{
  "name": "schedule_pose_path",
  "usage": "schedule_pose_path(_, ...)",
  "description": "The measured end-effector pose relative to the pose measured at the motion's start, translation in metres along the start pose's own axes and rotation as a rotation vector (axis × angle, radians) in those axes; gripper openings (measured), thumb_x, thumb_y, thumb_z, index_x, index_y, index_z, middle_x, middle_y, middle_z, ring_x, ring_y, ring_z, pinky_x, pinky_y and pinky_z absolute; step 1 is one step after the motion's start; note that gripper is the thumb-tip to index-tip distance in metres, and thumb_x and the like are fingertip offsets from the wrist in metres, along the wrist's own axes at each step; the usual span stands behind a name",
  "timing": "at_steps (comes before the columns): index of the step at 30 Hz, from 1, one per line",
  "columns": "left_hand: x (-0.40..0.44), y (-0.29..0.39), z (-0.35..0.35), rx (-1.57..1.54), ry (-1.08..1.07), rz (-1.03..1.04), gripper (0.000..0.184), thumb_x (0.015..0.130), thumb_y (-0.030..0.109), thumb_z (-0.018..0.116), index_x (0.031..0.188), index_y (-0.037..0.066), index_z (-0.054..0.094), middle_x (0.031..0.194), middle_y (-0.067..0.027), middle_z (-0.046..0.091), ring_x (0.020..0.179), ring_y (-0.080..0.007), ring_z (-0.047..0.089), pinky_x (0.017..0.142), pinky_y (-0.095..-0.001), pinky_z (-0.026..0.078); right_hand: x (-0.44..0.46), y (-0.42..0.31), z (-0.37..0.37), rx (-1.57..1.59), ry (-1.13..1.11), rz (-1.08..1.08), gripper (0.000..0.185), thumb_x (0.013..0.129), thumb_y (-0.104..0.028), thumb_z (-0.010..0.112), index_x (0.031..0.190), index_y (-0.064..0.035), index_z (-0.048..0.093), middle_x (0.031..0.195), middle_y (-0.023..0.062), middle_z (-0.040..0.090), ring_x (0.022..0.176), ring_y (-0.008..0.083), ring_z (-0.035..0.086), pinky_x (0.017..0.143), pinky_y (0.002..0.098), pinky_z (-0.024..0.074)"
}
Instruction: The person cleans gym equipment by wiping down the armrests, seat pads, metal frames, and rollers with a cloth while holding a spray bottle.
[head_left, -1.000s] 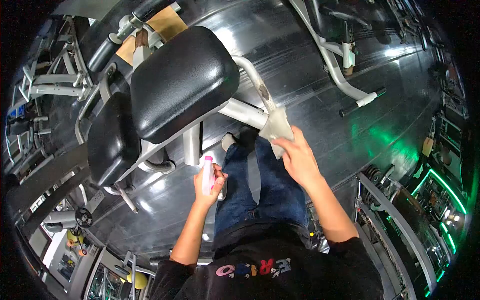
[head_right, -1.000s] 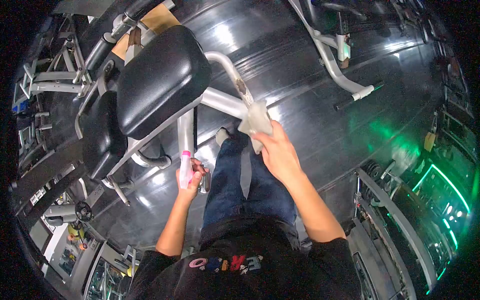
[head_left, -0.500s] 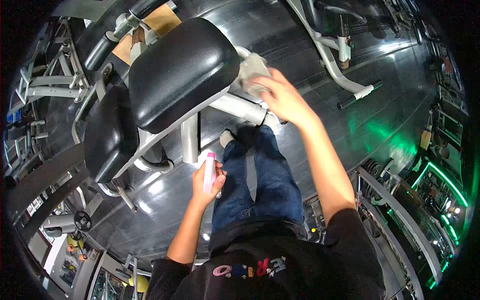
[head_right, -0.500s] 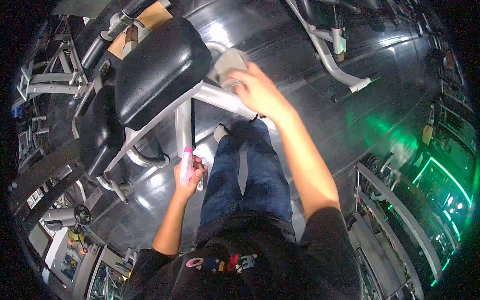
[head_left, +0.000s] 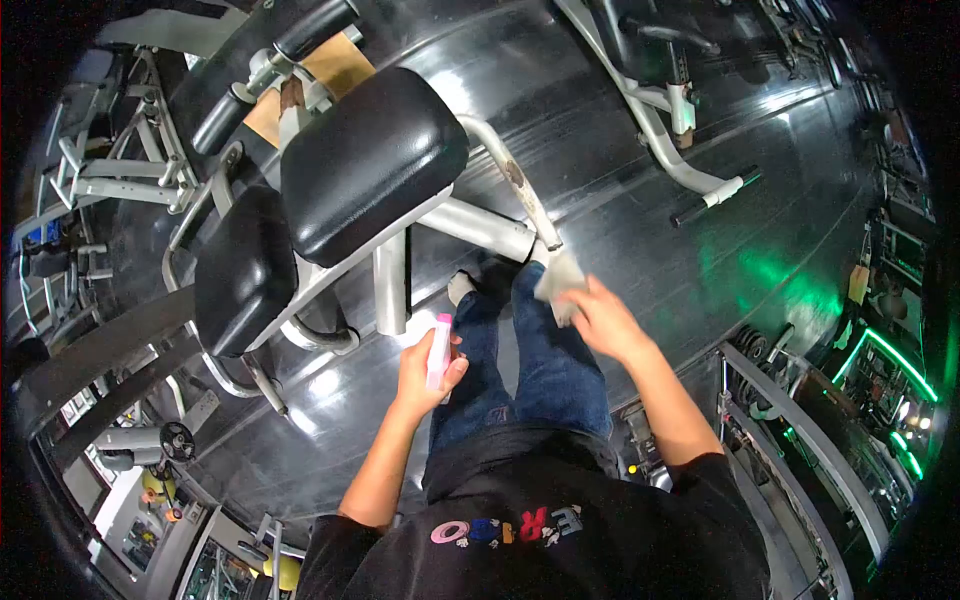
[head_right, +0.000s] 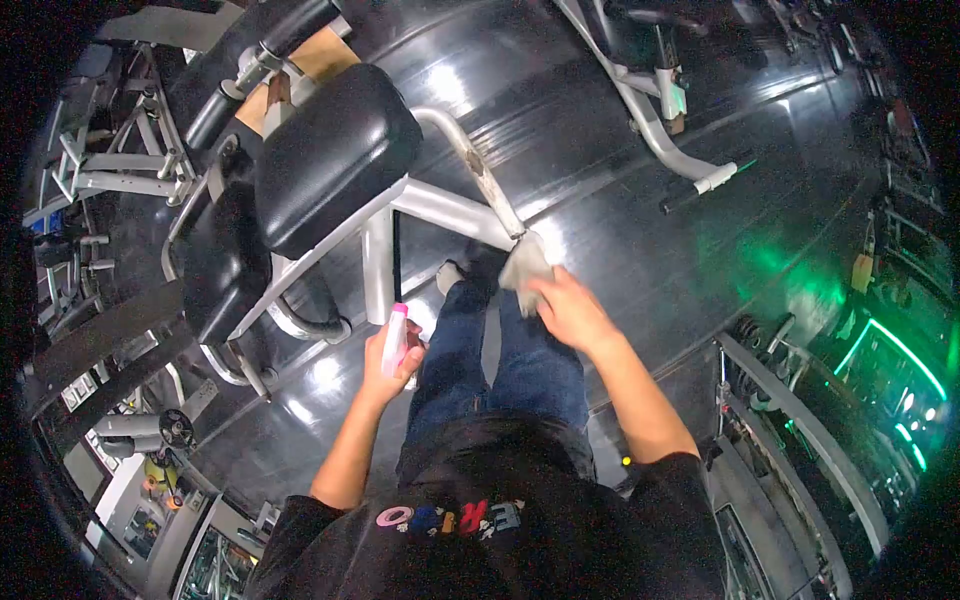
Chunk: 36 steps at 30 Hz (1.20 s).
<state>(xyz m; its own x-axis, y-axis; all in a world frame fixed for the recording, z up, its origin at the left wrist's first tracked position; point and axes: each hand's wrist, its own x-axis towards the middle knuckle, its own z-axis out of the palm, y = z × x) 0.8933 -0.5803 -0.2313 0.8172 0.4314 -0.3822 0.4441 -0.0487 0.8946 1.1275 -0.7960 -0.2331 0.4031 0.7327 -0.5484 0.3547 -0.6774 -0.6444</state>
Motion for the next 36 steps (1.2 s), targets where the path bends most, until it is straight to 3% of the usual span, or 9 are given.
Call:
schedule_pose_path(5,-0.016,0.035,-0.001,0.006,-0.050,0.100,0.038,0.081,0.035,0.072,0.103,0.006,0.062,0.075,-0.0061,0.066,0.068,-0.0217,0.067,0.065,-0.0336,0.052,-0.069,0.003,0.013,0.115,-0.067,-0.082,0.043,0.077,0.000,0.056,0.116,-0.0151,0.065,0.140,0.0258,0.041,0.130,0.0440,0.041,0.107,0.0402,0.0370)
schedule_pose_path(7,-0.021,0.056,-0.007,0.109,-0.081,0.141,0.041,0.081,0.035,0.072,0.109,0.006,0.062,0.084,-0.0084,0.067,0.070,-0.0226,0.066,0.067,-0.0344,0.052,-0.080,-0.020,0.003,-0.250,0.062,-0.090,0.047,0.076,0.002,0.054,0.118,-0.0170,0.064,0.150,0.0249,0.031,0.136,0.0429,0.034,0.111,0.0396,0.0320)
schedule_pose_path(9,-0.025,0.078,-0.007,0.031,-0.069,0.146,0.060,0.081,0.051,0.068,0.115,0.002,0.062,0.088,-0.0060,0.064,0.074,-0.0159,0.063,0.069,-0.0310,0.051,-0.080,-0.044,-0.007,-0.374,0.195,-0.161,0.041,0.078,0.000,0.058,0.116,-0.0155,0.065,0.147,0.0222,0.038,0.133,0.0373,0.042,0.106,0.0386,0.0383)
schedule_pose_path(11,-0.030,0.092,-0.011,0.047,-0.084,0.175,0.066,0.081,0.055,0.066,0.121,0.003,0.060,0.091,-0.0063,0.062,0.073,-0.0151,0.061,0.069,-0.0298,0.050,-0.077,-0.062,-0.019,0.379,0.210,-0.187,0.038,0.081,-0.001,0.056,0.117,-0.0111,0.063,0.128,0.0186,0.057,0.119,0.0286,0.056,0.097,0.0343,0.0440)
schedule_pose_path(13,-0.029,0.106,-0.012,-0.014,-0.092,0.364,0.054,0.082,0.037,0.071,0.122,0.004,0.059,0.102,-0.0111,0.064,0.076,-0.0213,0.066,0.071,-0.0322,0.052,-0.080,-0.090,-0.028,0.586,0.229,-0.102,0.027,0.094,-0.010,0.051,0.118,-0.0025,0.058,0.096,0.0026,0.062,0.088,0.0095,0.052,0.081,0.0252,0.0437)
schedule_pose_path(20,-0.028,0.169,-0.022,-0.253,-0.239,0.482,0.059,0.084,0.048,0.067,0.112,-0.002,0.057,0.096,-0.0099,0.061,0.072,-0.0182,0.067,0.066,-0.0298,0.052,-0.096,-0.171,-0.066,1.237,0.234,-0.195,0.036,0.099,-0.028,0.052,0.123,-0.0021,0.053,0.110,0.0076,0.064,0.099,0.0159,0.062,0.089,0.0327,0.0491)
schedule_pose_path(23,-0.029,0.185,-0.022,-0.344,-0.289,0.606,0.049,0.087,0.043,0.066,0.104,-0.002,0.056,0.092,-0.0096,0.061,0.073,-0.0161,0.066,0.066,-0.0274,0.051,-0.100,-0.190,-0.076,1.232,0.193,-0.293,0.035,0.099,-0.028,0.052,0.122,-0.0013,0.053,0.106,0.0058,0.065,0.099,0.0133,0.061,0.089,0.0295,0.0477)
schedule_pose_path(26,-0.039,0.212,-0.025,-0.450,-0.373,0.435,0.033,0.089,0.028,0.068,0.102,0.000,0.057,0.089,-0.0085,0.061,0.072,-0.0125,0.064,0.064,-0.0260,0.050,-0.103,-0.199,-0.080,1.187,0.228,-0.334,0.034,0.100,-0.029,0.050,0.119,-0.0006,0.056,0.105,0.0052,0.064,0.096,0.0121,0.060,0.087,0.0291,0.0474)
schedule_pose_path(36,-0.035,0.224,-0.007,-0.115,-0.362,0.363,0.037,0.078,0.036,0.076,0.096,0.005,0.064,0.077,-0.0042,0.058,0.069,-0.0139,0.057,0.065,-0.0296,0.045,-0.124,-0.153,-0.061,1.078,0.291,-0.236,0.043,0.091,-0.025,0.066,0.125,-0.0015,0.054,0.116,0.0064,0.062,0.106,0.0139,0.056,0.094,0.0315,0.0442)
